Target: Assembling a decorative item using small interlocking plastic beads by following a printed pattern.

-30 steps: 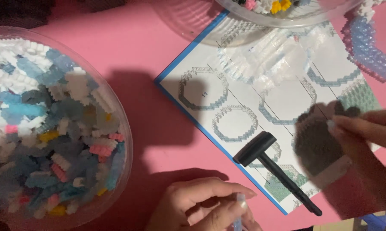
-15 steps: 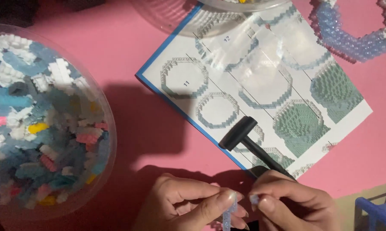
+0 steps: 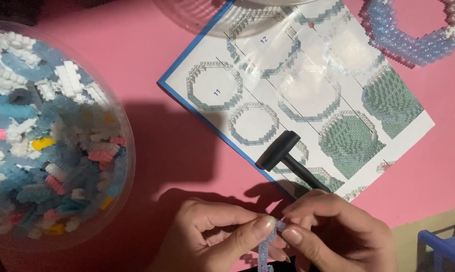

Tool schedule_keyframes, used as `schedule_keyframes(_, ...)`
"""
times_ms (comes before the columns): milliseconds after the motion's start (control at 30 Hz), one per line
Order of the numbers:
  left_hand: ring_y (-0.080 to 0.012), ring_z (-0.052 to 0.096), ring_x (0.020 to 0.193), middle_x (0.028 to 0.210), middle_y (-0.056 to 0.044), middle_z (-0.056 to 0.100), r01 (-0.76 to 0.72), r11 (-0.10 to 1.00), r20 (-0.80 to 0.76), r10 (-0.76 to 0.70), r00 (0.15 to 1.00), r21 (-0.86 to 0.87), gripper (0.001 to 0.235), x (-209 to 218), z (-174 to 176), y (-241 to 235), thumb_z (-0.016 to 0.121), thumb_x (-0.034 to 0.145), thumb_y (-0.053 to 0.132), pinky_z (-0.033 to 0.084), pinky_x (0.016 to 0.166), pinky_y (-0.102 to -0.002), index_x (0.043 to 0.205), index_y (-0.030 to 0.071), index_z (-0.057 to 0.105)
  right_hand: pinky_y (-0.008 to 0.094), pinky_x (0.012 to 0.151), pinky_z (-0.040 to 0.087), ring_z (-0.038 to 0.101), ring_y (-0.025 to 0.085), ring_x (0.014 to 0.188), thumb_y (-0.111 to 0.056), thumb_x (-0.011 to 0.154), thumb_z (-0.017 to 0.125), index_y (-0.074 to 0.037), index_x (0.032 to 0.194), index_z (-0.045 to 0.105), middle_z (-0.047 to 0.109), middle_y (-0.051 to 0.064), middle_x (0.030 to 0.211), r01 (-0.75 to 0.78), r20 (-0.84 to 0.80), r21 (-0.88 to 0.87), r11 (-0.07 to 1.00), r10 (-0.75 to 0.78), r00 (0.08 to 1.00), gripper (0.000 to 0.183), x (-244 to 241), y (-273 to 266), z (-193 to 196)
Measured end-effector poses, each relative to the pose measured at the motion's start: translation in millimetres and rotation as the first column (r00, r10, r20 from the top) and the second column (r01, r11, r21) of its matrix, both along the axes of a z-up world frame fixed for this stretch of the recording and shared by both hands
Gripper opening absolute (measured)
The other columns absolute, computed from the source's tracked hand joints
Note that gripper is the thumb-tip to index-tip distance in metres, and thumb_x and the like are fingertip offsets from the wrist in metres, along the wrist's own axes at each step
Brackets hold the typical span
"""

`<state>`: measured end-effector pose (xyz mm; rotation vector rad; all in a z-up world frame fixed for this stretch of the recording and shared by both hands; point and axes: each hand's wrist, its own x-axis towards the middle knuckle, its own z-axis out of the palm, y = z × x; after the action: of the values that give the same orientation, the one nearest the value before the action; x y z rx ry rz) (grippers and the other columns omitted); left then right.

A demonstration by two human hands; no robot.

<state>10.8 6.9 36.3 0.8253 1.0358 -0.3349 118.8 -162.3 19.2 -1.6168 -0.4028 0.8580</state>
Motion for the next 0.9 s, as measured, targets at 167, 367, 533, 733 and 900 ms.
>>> schedule_keyframes(167, -0.0225, 0.093, 0.07, 0.075, -0.02, 0.096, -0.022, 0.999, 0.072, 0.024, 0.997, -0.041, 0.031, -3, -4, -1, 0.08, 0.083, 0.021, 0.075, 0.068, -0.029, 0.081, -0.005, 0.096, 0.017, 0.061, 0.062, 0.081, 0.013, 0.064, -0.011, 0.082, 0.076, -0.004, 0.086, 0.08, 0.082, 0.01, 0.079, -0.14, 0.379, -0.117, 0.983, 0.174, 0.909, 0.009, 6, 9, 11)
schedule_keyframes(367, -0.0073, 0.075, 0.063, 0.071, -0.011, 0.094, 0.028, 0.999, 0.087, -0.031, 0.996, 0.034, 0.031, -8, -11, -3, 0.082, 0.083, 0.025, 0.056, 0.054, -0.023, 0.082, -0.002, 0.098, 0.015, 0.068, 0.064, 0.083, 0.007, 0.07, -0.018, 0.083, 0.074, -0.012, 0.082, 0.086, 0.084, 0.003, 0.083, -0.093, 0.526, -0.36, 0.928, 0.284, 0.802, 0.013, 6, 16, 28)
schedule_keyframes(533, -0.0092, 0.076, 0.056, 0.073, -0.012, 0.095, 0.066, 0.996, 0.155, -0.075, 0.985, 0.063, 0.032, -9, -11, -3, 0.08, 0.084, 0.03, 0.061, 0.052, -0.022, 0.085, 0.002, 0.096, 0.014, 0.066, 0.067, 0.085, 0.009, 0.071, -0.02, 0.084, 0.072, -0.01, 0.08, 0.081, 0.085, 0.0, 0.082, -0.25, 0.61, -0.316, 0.915, 0.398, 0.686, 0.014, 19, 19, 31)
schedule_keyframes(733, -0.0104, 0.06, 0.06, 0.055, -0.007, 0.075, 0.107, 0.994, 0.007, -0.107, 0.994, 0.026, 0.034, -4, -5, 4, 0.083, 0.086, 0.024, 0.049, 0.054, -0.029, 0.076, -0.005, 0.096, 0.014, 0.058, 0.065, 0.084, 0.01, 0.063, -0.021, 0.074, 0.08, -0.008, 0.079, 0.082, 0.084, 0.007, 0.078, -0.184, 0.581, -0.207, 0.961, 0.272, 0.767, 0.015, 15, 10, 15)
schedule_keyframes(900, -0.0134, 0.07, 0.054, 0.062, -0.013, 0.086, 0.132, 0.991, -0.025, -0.132, 0.991, -0.001, 0.031, -1, -1, 7, 0.082, 0.084, 0.023, 0.053, 0.052, -0.027, 0.081, -0.002, 0.1, 0.011, 0.055, 0.069, 0.082, 0.009, 0.057, -0.018, 0.079, 0.079, -0.005, 0.087, 0.081, 0.082, 0.011, 0.082, -0.189, 0.465, -0.069, 0.979, 0.199, 0.862, 0.015, 10, -1, -5)
